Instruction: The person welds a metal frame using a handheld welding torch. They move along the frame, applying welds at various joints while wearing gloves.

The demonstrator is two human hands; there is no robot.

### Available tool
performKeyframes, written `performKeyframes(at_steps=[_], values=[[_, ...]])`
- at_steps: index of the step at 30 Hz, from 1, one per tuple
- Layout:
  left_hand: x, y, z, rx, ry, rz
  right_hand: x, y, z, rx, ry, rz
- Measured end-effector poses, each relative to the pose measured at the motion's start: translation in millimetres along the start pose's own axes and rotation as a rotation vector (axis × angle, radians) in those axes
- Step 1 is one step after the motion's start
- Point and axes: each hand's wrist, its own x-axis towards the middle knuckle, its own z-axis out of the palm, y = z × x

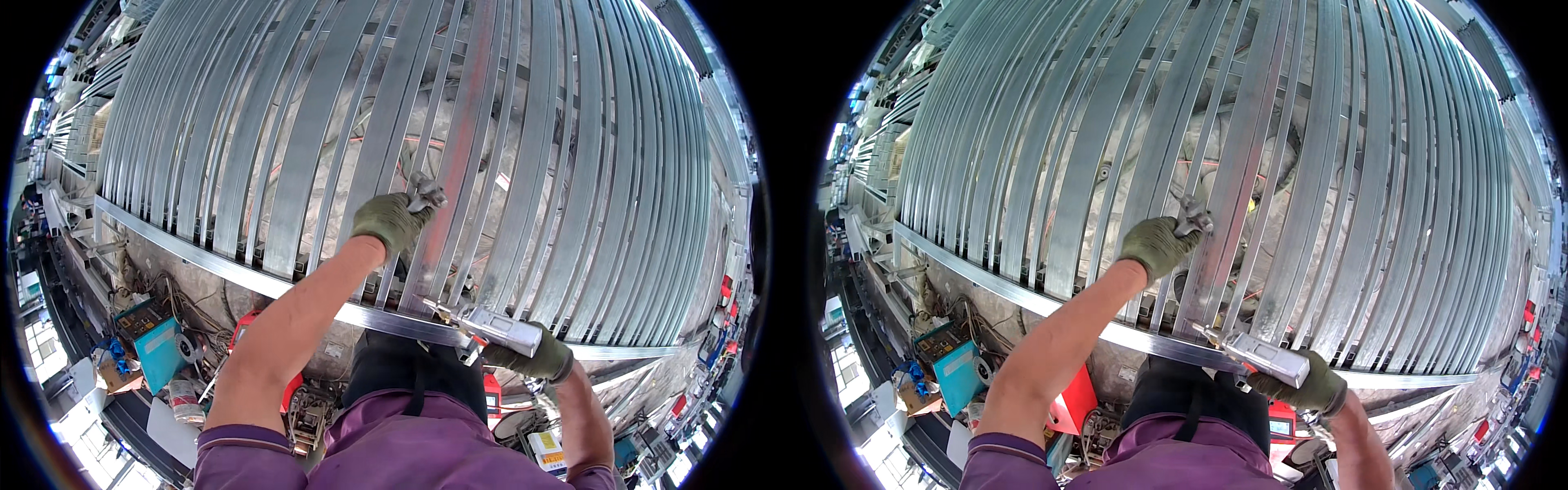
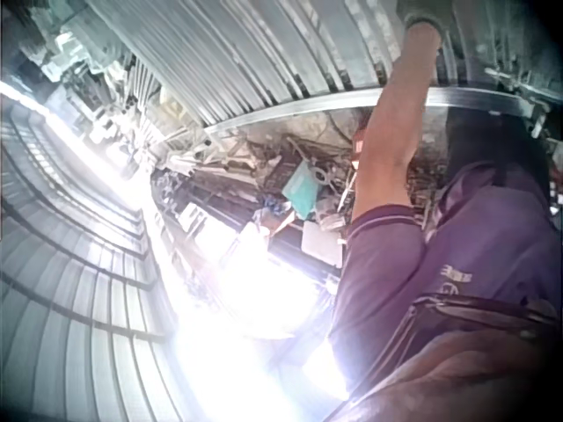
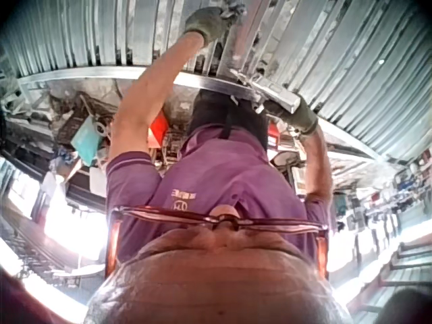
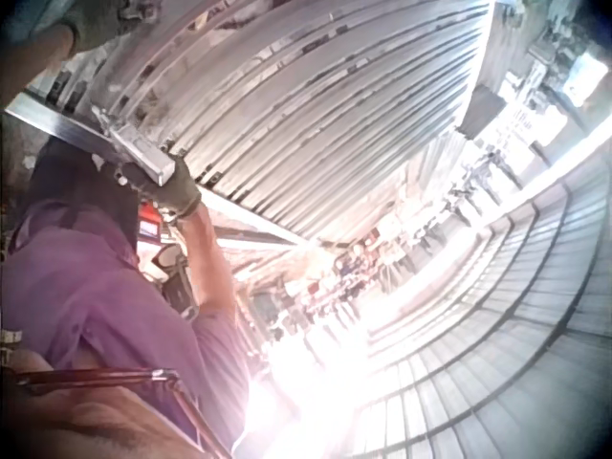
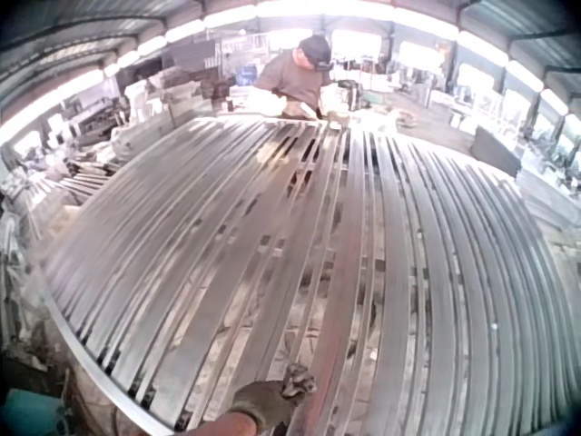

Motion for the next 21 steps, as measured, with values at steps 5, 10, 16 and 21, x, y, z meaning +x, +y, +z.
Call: performKeyframes(at_steps=[5, 10, 16, 21], values=[[-1.7, 24.1, 27.3, 0.094, -0.011, -0.068, -24.9, 14.6, 11.3, 0.092, 0.054, 0.026], [8.8, 33.4, 27.8, 0.118, -0.034, -0.144, -46.3, 36.1, 5.2, 0.198, 0.074, 0.120], [17.8, 32.1, 45.0, 0.112, 0.095, -0.205, -71.9, 54.3, -13.6, -0.035, 0.111, -0.044], [22.0, 35.3, 39.2, 0.090, 0.066, -0.238, -74.4, 70.6, -25.1, 0.149, 0.077, -0.020]])
